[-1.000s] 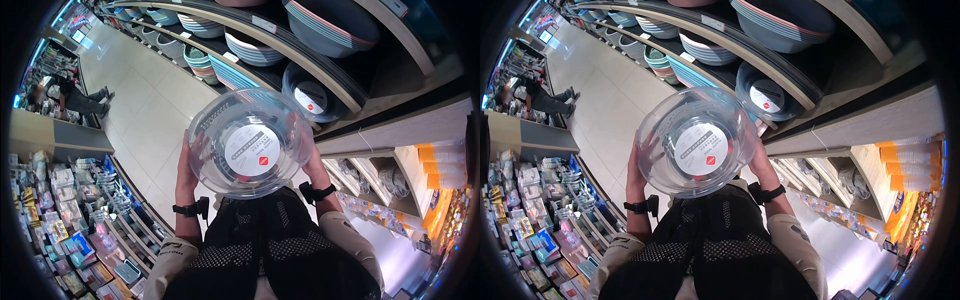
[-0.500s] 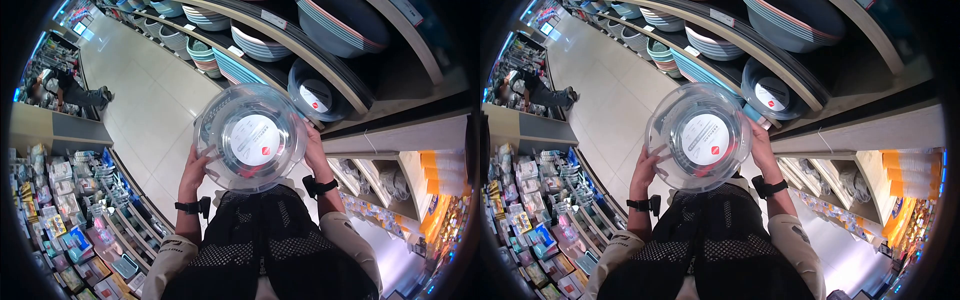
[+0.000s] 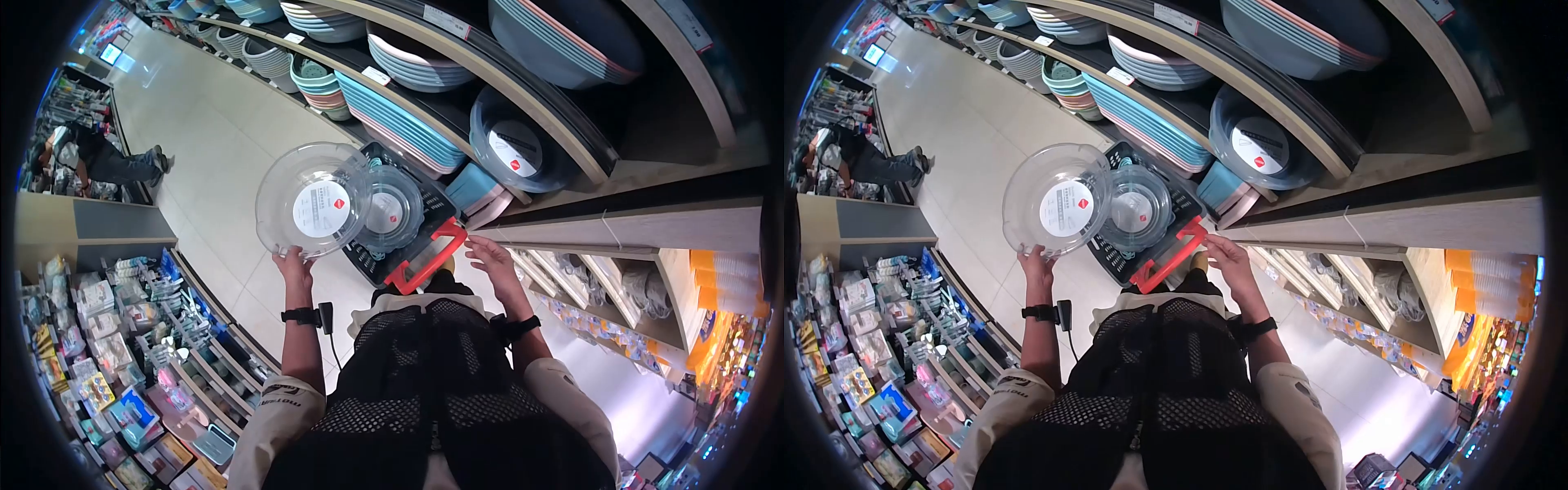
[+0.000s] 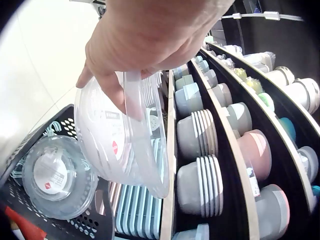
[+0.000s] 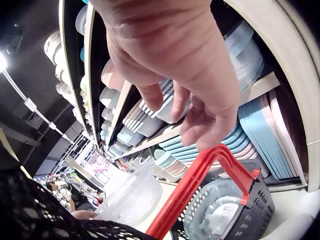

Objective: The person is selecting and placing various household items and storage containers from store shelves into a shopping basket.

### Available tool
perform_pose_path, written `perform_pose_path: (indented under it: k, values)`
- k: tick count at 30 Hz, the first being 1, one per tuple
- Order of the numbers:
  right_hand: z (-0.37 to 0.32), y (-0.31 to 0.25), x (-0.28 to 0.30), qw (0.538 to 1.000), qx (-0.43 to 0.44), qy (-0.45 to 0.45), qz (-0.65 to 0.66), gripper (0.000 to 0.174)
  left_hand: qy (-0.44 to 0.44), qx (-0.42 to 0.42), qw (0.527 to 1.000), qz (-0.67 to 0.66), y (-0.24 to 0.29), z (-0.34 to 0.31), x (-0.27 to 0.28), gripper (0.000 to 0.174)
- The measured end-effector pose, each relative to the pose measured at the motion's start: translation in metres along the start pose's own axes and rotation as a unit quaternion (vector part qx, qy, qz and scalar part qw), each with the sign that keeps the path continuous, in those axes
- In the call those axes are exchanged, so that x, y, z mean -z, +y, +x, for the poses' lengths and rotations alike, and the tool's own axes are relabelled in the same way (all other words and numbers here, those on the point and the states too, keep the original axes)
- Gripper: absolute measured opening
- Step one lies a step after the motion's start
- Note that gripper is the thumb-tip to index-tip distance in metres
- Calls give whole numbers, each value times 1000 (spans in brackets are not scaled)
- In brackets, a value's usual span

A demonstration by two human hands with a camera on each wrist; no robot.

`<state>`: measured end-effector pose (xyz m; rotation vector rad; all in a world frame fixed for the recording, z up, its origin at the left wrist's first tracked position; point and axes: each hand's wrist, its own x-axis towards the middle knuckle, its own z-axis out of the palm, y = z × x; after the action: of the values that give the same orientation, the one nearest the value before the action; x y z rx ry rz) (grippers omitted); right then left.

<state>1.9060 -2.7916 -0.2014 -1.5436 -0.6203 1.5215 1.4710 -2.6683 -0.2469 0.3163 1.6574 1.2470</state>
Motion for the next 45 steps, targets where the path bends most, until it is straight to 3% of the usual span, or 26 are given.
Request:
perform_pose_path:
  k: [2, 4, 5, 6, 8, 9, 10, 14, 18, 23, 26, 29, 31, 32, 34, 35, 36, 38, 42, 44, 45]
  values:
    - [1, 15, -7, 999, -9, 20, -40, 46, 10, 6, 1000, 0, -4, 10, -1, 76]
    - [4, 26, -21, 976, 67, 73, -192, 57, -15, 31, 999, 21, -17, 25, -8, 77]
    - [7, 28, -19, 982, 57, 45, -176, 66, -34, 51, 997, 36, -26, 28, -8, 78]
    - [14, 41, -29, 939, 130, 36, -315, 67, -37, 55, 997, 40, -39, 37, -14, 78]
    - [14, 48, -36, 946, 128, 7, -297, 72, -47, 84, 992, 85, -62, 44, -24, 78]
    - [8, 47, -52, 916, 99, -7, -390, 77, -67, 92, 989, 96, -73, 43, -38, 77]
    - [11, 55, -59, 912, 104, -35, -395, 81, -85, 97, 986, 106, -80, 42, -50, 76]
    - [-3, 61, -81, 902, 88, -3, -423, 86, -121, 75, 984, 108, -110, 58, -66, 73]
    - [-1, 53, -86, 904, 56, 0, -425, 86, -129, 112, 976, 137, -126, 72, -85, 69]
    - [0, 52, -89, 898, 43, 7, -437, 86, -142, 89, 975, 145, -136, 91, -88, 72]
    - [-1, 55, -90, 898, 57, 9, -437, 86, -168, 126, 964, 166, -129, 97, -85, 81]
    - [-1, 55, -89, 900, 69, 7, -431, 86, -143, 61, 960, 235, -189, 147, -63, 87]
    - [-1, 55, -88, 901, 73, 6, -429, 86, -108, -39, 924, 366, -206, 159, -51, 98]
    - [-1, 57, -89, 900, 82, 5, -429, 86, -106, -39, 924, 365, -202, 154, -48, 98]
    - [2, 61, -87, 899, 91, 4, -429, 87, -194, -96, 913, 347, -198, 142, -43, 89]
    - [2, 62, -87, 899, 85, -3, -430, 86, -233, 29, 936, 264, -173, 104, -46, 72]
    - [2, 62, -86, 900, 77, -7, -429, 86, -233, 29, 936, 264, -166, 91, -45, 72]
    - [3, 58, -86, 895, 78, -11, -439, 86, -312, 143, 880, 329, -158, 70, -36, 56]
    - [7, 55, -86, 891, 67, -15, -448, 85, -359, 159, 867, 308, -149, 11, -31, 44]
    - [6, 49, -84, 891, 67, -22, -449, 85, -464, 96, 851, 225, -153, -10, -32, 43]
    - [7, 47, -86, 893, 65, -30, -445, 84, -464, 95, 851, 224, -145, -20, -37, 43]
